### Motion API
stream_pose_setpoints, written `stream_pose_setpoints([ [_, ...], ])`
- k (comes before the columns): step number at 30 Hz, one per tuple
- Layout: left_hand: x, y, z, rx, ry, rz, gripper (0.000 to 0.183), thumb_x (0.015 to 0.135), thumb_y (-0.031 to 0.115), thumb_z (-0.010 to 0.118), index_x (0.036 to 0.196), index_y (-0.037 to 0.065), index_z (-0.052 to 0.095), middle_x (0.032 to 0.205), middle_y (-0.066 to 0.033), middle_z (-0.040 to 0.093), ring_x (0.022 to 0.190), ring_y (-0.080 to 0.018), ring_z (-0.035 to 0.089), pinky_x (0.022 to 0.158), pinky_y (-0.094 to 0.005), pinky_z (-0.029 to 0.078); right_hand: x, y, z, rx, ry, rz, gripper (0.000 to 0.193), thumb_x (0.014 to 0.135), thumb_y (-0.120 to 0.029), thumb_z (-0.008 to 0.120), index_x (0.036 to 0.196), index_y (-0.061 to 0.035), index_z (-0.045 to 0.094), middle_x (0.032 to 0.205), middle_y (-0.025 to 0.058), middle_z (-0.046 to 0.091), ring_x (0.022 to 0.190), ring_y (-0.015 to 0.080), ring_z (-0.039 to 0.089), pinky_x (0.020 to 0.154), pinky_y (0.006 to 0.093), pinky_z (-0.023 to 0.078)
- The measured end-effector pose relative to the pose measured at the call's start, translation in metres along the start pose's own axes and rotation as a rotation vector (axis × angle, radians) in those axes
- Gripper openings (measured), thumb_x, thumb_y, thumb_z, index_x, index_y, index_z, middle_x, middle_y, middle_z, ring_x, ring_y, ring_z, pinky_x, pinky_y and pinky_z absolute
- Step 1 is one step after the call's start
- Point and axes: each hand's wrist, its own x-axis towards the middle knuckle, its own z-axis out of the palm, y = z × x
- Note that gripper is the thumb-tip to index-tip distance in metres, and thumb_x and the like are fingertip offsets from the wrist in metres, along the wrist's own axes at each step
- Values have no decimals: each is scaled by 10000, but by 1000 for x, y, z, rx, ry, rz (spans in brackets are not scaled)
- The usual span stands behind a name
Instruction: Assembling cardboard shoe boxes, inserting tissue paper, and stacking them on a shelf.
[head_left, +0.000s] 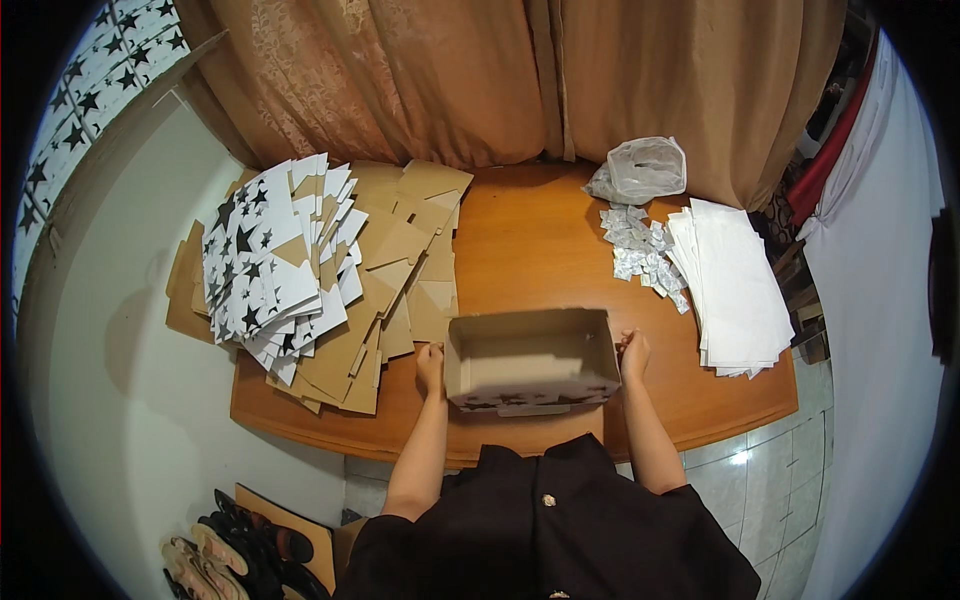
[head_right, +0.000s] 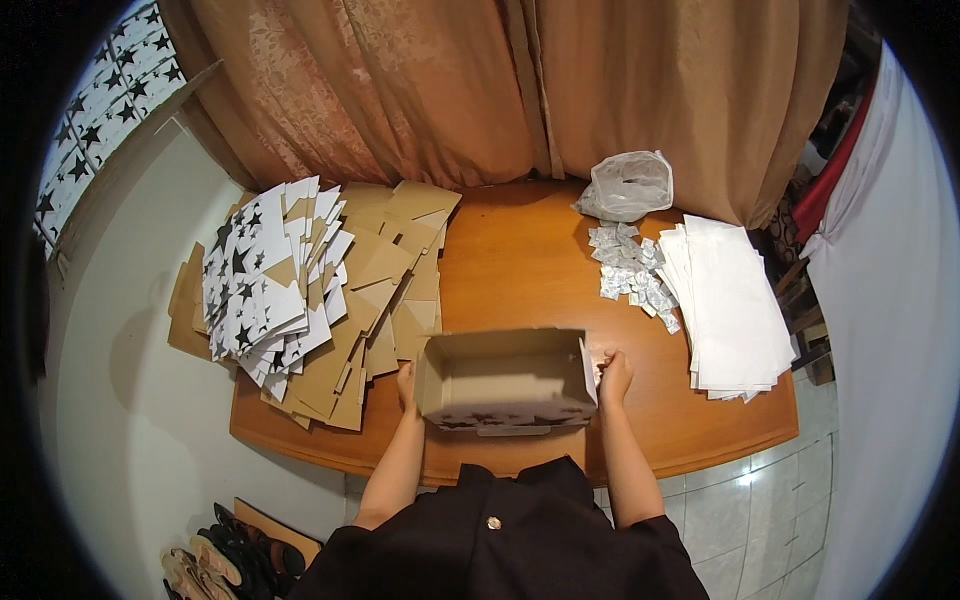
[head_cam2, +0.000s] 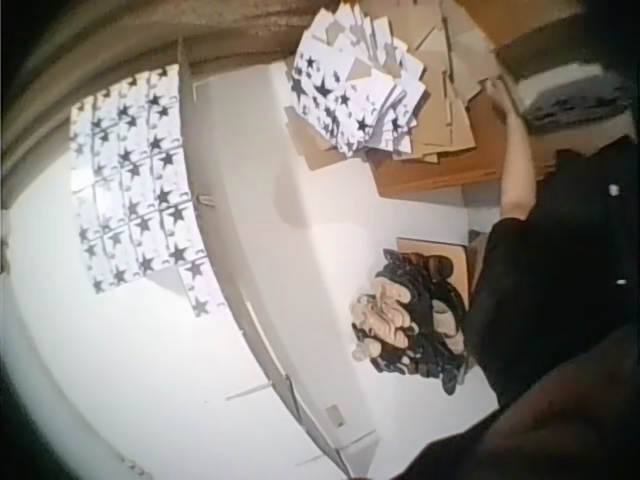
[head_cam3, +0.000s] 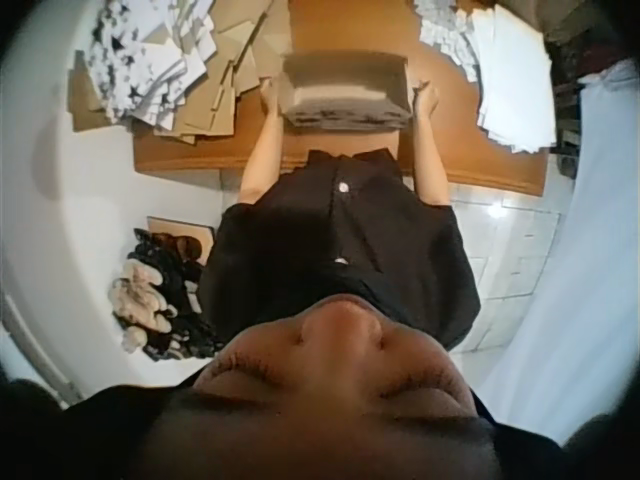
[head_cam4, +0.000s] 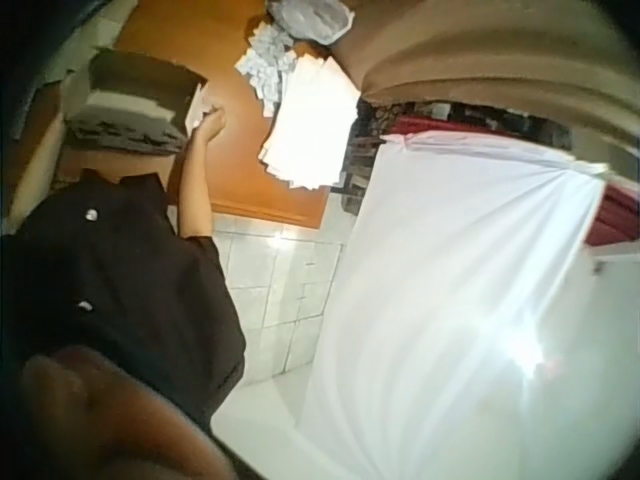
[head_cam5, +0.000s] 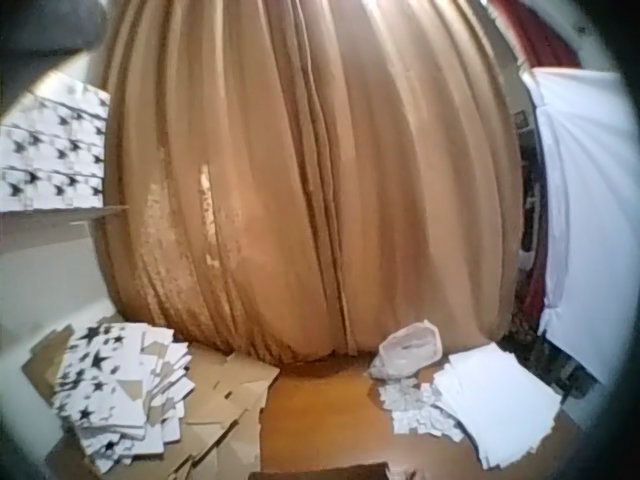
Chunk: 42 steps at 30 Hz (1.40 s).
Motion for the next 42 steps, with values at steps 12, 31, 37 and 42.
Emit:
stream_pose_setpoints([
  [12, -62, 169, -11, -303, -233, 87, 418, 954, 398, 377, 1166, 64, 510, 1060, -72, 556, 1044, -170, 497, 836, -324, 389, -84, -124, 17, -118, -531, -219, 822, 731, -283, 697, 1411, -151, 255, 1365, 197, 330, 1291, 357, 307, 1040, 463, 291],
  [31, -100, 257, 17, 226, -607, 677, 258, 859, -6, 463, 1075, 14, 604, 1051, -154, 603, 1004, -281, 572, 872, -334, 444, -85, -185, -18, -573, -557, -403, 646, 686, 176, 348, 1272, -65, 476, 1187, 135, 559, 965, 163, 553, 795, 262, 438],
  [37, -105, 252, 10, 403, -870, 776, 359, 787, 161, 647, 1139, 98, 607, 1095, -113, 603, 1045, -261, 554, 947, -368, 390, -80, -184, -21, -700, -529, -482, 634, 677, 166, 367, 1242, -86, 503, 1085, 148, 600, 699, 150, 541, 637, 260, 437],
  [42, -99, 257, -29, 743, -1026, 696, 447, 723, 190, 706, 1159, 168, 608, 1090, -76, 612, 1011, -224, 567, 913, -352, 374, -77, -174, -25, -717, -482, -425, 548, 688, 157, 363, 1142, -55, 585, 1101, 197, 595, 846, 202, 595, 742, 274, 457],
])
